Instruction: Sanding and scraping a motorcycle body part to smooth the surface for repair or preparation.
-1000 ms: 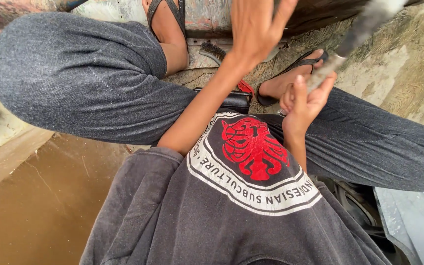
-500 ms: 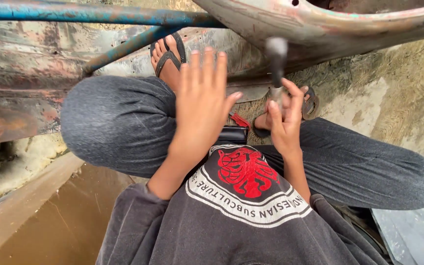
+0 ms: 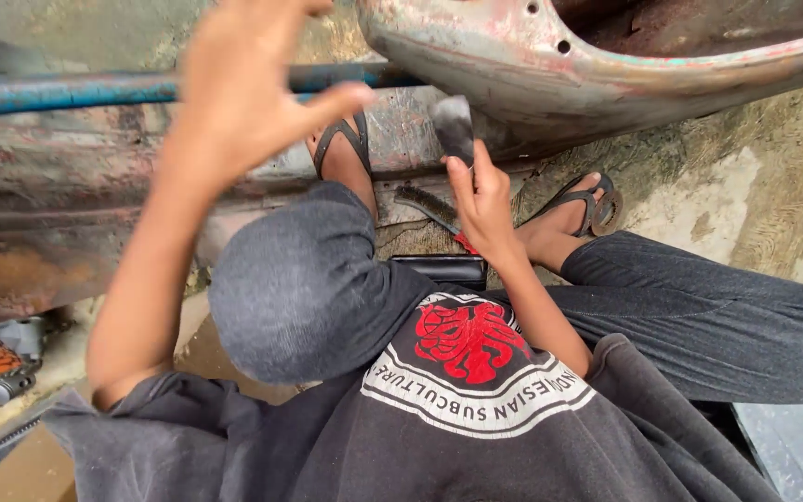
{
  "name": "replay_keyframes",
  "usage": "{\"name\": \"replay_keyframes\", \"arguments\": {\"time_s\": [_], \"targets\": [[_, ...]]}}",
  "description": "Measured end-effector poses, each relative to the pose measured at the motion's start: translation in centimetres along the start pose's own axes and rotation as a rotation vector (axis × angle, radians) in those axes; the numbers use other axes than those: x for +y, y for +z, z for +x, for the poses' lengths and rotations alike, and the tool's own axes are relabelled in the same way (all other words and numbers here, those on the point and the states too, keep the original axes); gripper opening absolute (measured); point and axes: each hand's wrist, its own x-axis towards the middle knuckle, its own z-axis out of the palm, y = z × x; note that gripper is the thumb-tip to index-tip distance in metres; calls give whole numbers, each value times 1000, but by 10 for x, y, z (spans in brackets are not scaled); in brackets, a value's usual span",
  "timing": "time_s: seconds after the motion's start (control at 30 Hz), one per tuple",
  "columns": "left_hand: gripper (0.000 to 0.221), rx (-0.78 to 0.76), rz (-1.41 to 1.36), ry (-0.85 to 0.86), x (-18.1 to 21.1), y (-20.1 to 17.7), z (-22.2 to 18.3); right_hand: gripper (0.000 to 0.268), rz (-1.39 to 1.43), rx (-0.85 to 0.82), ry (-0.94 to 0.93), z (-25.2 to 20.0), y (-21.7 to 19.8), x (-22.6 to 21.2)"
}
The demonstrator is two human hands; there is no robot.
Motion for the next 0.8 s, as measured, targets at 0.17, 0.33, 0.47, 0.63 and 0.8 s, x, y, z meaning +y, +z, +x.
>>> {"name": "replay_keyframes", "arguments": {"time_s": [0.17,0.33,0.47,0.63,0.8], "targets": [[116,13,294,79,-19,102,21,16,121,33,-82,14,20,22],[105,-165,82,-113,-21,132,27,24,166,63,-80,28,32,27],[99,-85,80,-165,-20,143,23,21,240,129,-78,28,48,39],[95,-305,70,-297,-16,142,28,21,388,123,-321,43,65,65],[97,-261,84,-292,-28,160,20,25,504,66,-332,42,75,81]]}}
